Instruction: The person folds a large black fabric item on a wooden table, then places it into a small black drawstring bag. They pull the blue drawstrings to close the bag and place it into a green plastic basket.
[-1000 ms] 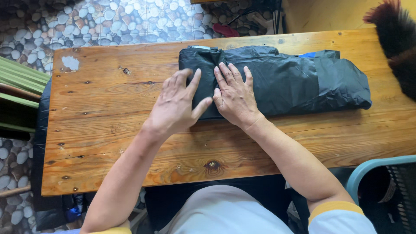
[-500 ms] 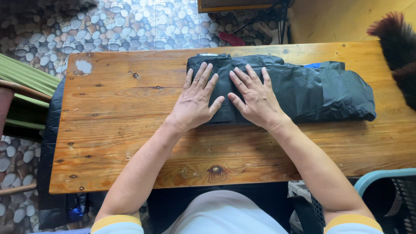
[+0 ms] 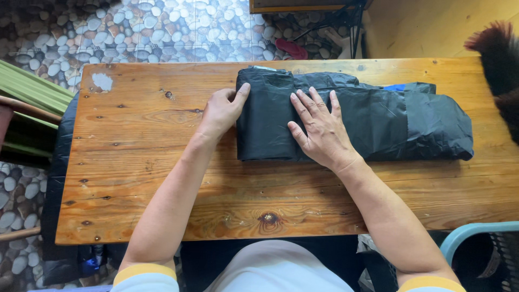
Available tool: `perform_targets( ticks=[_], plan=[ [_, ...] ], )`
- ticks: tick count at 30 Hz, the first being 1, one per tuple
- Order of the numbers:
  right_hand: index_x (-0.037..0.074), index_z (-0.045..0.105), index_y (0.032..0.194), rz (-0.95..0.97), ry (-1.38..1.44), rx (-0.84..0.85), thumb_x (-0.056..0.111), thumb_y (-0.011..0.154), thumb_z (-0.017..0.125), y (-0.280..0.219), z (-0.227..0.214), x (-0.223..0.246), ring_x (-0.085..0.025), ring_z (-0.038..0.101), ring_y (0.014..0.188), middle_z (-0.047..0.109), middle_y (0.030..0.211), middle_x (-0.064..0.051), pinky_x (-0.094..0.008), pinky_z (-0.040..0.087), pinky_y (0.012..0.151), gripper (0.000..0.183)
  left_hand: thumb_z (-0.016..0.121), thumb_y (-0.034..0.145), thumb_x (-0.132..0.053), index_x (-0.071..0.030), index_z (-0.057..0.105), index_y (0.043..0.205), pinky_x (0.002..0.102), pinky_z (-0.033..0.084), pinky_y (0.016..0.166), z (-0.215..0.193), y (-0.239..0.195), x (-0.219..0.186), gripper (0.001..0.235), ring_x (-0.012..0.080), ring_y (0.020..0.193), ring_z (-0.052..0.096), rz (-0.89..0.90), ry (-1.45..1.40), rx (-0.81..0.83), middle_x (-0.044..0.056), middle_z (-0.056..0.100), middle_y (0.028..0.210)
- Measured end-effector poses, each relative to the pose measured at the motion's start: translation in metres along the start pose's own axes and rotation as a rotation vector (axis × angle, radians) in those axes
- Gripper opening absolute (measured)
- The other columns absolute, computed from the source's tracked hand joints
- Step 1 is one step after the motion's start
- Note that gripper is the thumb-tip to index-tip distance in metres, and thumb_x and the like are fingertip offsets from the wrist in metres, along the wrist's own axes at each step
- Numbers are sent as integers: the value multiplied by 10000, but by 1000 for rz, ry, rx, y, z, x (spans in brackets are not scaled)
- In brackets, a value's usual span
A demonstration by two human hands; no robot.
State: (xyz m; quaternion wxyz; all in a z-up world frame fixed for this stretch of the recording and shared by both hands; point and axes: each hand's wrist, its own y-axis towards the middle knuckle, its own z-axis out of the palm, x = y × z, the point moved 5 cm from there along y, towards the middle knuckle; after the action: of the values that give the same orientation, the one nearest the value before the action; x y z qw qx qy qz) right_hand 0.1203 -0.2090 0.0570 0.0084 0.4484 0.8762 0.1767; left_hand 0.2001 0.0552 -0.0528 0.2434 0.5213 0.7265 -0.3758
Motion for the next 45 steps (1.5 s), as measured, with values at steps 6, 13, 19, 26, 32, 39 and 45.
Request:
perform_targets(
  ticks=[6, 13, 19, 26, 32, 39, 45],
  plan=[
    [89, 480, 1563, -3, 23, -23, 480, 1089, 393, 0, 0, 2, -357, 389, 1501, 523, 1546, -182, -628, 110, 1231, 620, 700, 891, -671, -118, 693, 1190, 337, 624, 751, -20, -52, -50, 629, 184, 937, 719, -20, -293, -40, 52, 759, 1001],
    [124, 483, 1569, -17, 23, -34, 421, 1082, 398, 0, -1, 6, -367, 370, 1511, 514, 1553, -180, -645, 99, 1224, 576, 760, 885, -601, -133, 685, 1113, 290, 604, 679, -11, -49, -44, 526, 142, 832, 720, 15, -284, -130, 15, 752, 875],
    [163, 468, 1583, 4, 34, 11, 437, 1085, 367, 2, 8, 1, -358, 341, 1523, 471, 1596, -145, -632, 66, 1229, 578, 731, 899, -609, -157, 654, 1077, 384, 605, 687, -19, -53, -55, 492, 240, 861, 745, 81, -128, -150, 46, 728, 854],
    [187, 446, 1589, 29, 25, 24, 446, 1083, 357, 4, 15, -1, -361, 363, 1510, 445, 1618, -114, -639, 94, 1228, 575, 653, 1036, -310, 60, 604, 1354, 512, 443, 1070, -22, -138, -140, 490, 433, 1308, 553, 953, 331, -465, 282, 579, 1348],
    [107, 361, 1610, 122, 268, -46, 310, 1104, 435, -1, -9, -25, -323, 358, 1518, 364, 1651, -147, -578, 193, 1250, 550, 533, 1018, -541, -36, 623, 1362, 518, 299, 1140, 20, -124, -142, 618, 336, 1320, 536, 1051, 629, -198, 194, 637, 1292],
    [111, 381, 1591, 347, 696, -14, 361, 1111, 466, -7, -2, -66, -349, 419, 1484, 347, 1633, -164, -513, 315, 1242, 548, 488, 995, -518, -136, 544, 1507, 586, 111, 1236, 52, -119, -165, 641, 331, 1524, 351, 999, 743, 170, 187, 508, 1553],
    [-2, 458, 1509, 546, 1353, -383, 242, 1132, 485, -14, 6, -94, -385, 431, 1466, 439, 1556, -222, -517, 366, 1229, 450, 403, 995, -604, -150, 506, 1543, 532, 82, 1246, 57, -119, -161, 720, 270, 1564, 286, 925, 842, 218, 134, 442, 1630]
  ],
)
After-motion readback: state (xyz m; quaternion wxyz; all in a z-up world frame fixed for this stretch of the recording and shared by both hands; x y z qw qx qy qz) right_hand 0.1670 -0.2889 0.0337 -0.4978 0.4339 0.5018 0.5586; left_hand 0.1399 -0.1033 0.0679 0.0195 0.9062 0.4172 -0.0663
